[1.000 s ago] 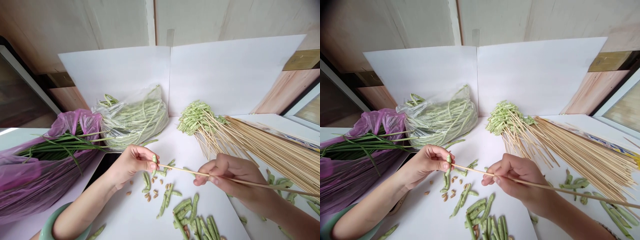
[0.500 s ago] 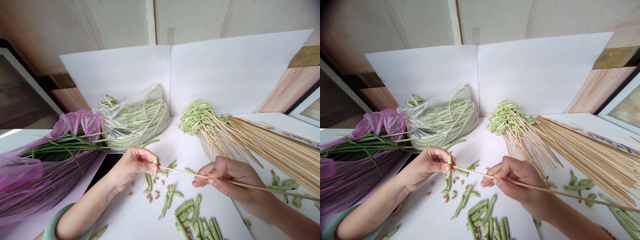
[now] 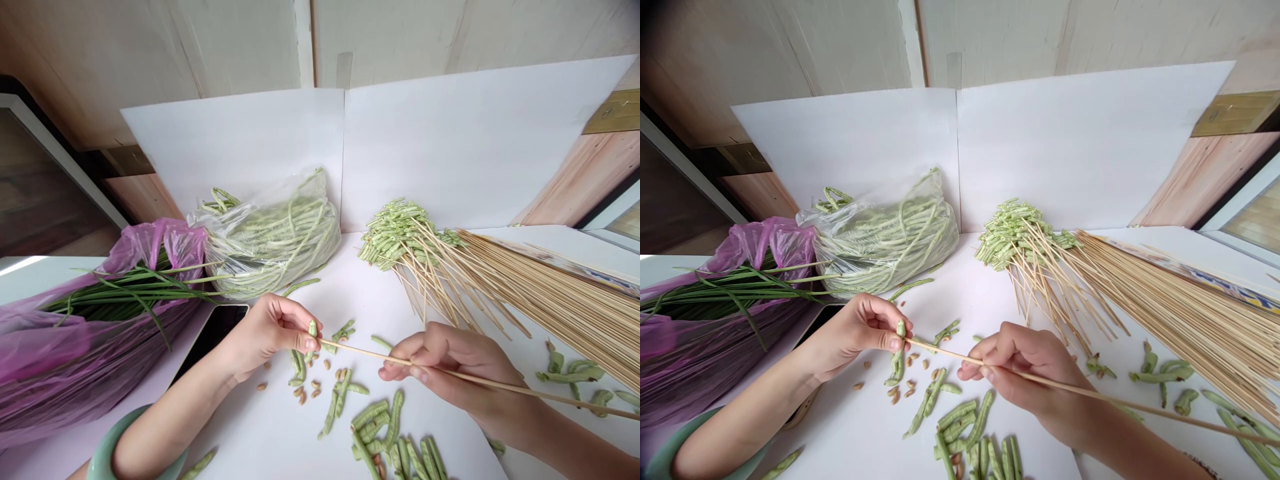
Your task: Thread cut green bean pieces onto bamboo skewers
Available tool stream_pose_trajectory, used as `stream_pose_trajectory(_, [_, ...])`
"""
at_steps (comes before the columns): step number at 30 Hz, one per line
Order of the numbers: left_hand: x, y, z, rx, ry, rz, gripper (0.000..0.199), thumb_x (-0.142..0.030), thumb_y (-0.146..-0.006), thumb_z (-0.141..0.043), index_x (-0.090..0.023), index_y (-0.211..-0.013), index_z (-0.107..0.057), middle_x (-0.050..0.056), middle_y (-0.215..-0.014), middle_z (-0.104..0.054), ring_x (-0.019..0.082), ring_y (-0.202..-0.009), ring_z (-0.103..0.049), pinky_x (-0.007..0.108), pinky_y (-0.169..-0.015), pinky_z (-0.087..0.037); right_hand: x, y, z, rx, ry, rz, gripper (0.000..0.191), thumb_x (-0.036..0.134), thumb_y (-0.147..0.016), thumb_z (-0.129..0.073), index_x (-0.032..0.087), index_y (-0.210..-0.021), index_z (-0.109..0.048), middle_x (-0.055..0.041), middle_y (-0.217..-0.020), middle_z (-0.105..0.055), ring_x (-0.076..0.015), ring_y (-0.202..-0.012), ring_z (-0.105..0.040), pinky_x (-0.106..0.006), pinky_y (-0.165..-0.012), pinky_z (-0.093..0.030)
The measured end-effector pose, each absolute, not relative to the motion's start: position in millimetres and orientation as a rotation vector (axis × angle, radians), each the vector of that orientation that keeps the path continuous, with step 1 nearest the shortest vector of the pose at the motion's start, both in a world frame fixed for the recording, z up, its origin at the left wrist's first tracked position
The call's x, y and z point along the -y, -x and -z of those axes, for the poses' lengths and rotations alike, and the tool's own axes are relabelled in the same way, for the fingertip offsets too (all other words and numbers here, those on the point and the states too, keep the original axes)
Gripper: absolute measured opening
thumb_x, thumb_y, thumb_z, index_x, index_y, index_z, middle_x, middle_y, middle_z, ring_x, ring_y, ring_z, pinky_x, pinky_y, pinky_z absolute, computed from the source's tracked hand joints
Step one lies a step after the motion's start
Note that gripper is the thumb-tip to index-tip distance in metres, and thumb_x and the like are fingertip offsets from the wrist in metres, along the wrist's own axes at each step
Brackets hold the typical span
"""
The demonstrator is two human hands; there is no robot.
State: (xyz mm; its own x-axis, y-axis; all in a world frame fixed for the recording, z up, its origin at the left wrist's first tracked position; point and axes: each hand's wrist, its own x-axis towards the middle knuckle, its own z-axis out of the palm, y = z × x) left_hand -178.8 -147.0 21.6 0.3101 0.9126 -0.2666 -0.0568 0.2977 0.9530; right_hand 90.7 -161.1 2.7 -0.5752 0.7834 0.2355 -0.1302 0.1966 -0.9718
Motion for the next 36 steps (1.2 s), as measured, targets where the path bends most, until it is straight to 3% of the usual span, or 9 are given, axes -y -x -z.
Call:
stream_pose_trajectory(19, [155.1,166.1,-17.7,-1.014,-0.985,-0.778,0.019,-0.011,-0.046,-0.087,-0.012,-0.059,-0.072,0.005,-0.062,-0.072,0.016,-0.058,-0.068,0.023,-0.058,-0.052,168.0,-82.7,5.3,1.691,0.669,-1.538,0.018,0.026,-0.090,-0.057,0.022,-0.074,-0.050,-0.0111,-0.092,-0.073,-0.0230,-0.088,-0.070,-0.037,-0.077,-0.054])
stream_pose_trajectory(25, [159.7,160.3,-19.4,-1.016,-0.979,-0.804,0.021,-0.011,-0.045,-0.088,-0.011,-0.058,-0.072,0.005,-0.062,-0.072,0.015,-0.058,-0.067,0.022,-0.057,-0.052,169.0,-82.0,5.8,1.691,0.623,-1.528,0.015,0.023,-0.091,-0.056,0.022,-0.076,-0.051,-0.0083,-0.094,-0.074,-0.0194,-0.090,-0.069,-0.033,-0.079,-0.054])
stream_pose_trajectory(29, [163.2,154.1,-17.9,-0.993,-0.965,-0.760,0.020,-0.013,-0.046,-0.088,-0.012,-0.058,-0.072,0.005,-0.064,-0.072,0.013,-0.053,-0.064,0.021,-0.051,-0.049,171.2,-80.4,4.5,1.682,0.634,-1.601,0.017,0.025,-0.091,-0.056,0.021,-0.076,-0.051,-0.0091,-0.095,-0.073,-0.0199,-0.092,-0.069,-0.033,-0.080,-0.053])
stream_pose_trajectory(33, [160.1,155.6,-13.2,-0.964,-1.047,-0.745,0.022,-0.016,-0.046,-0.088,-0.012,-0.061,-0.073,0.005,-0.063,-0.072,0.013,-0.054,-0.063,0.023,-0.054,-0.050,168.7,-80.9,0.0,1.730,0.655,-1.618,0.015,0.025,-0.091,-0.056,0.021,-0.077,-0.051,-0.0107,-0.097,-0.073,-0.0220,-0.093,-0.069,-0.037,-0.081,-0.053])
stream_pose_trajectory(36, [154.3,159.8,-9.6,-0.995,-1.157,-0.806,0.026,-0.029,-0.052,-0.088,-0.012,-0.065,-0.073,0.006,-0.063,-0.071,0.014,-0.056,-0.061,0.025,-0.058,-0.049,160.8,-87.5,-12.0,1.732,0.698,-1.586,0.014,0.024,-0.088,-0.060,0.021,-0.076,-0.054,-0.0103,-0.090,-0.074,-0.0234,-0.086,-0.070,-0.038,-0.077,-0.055])
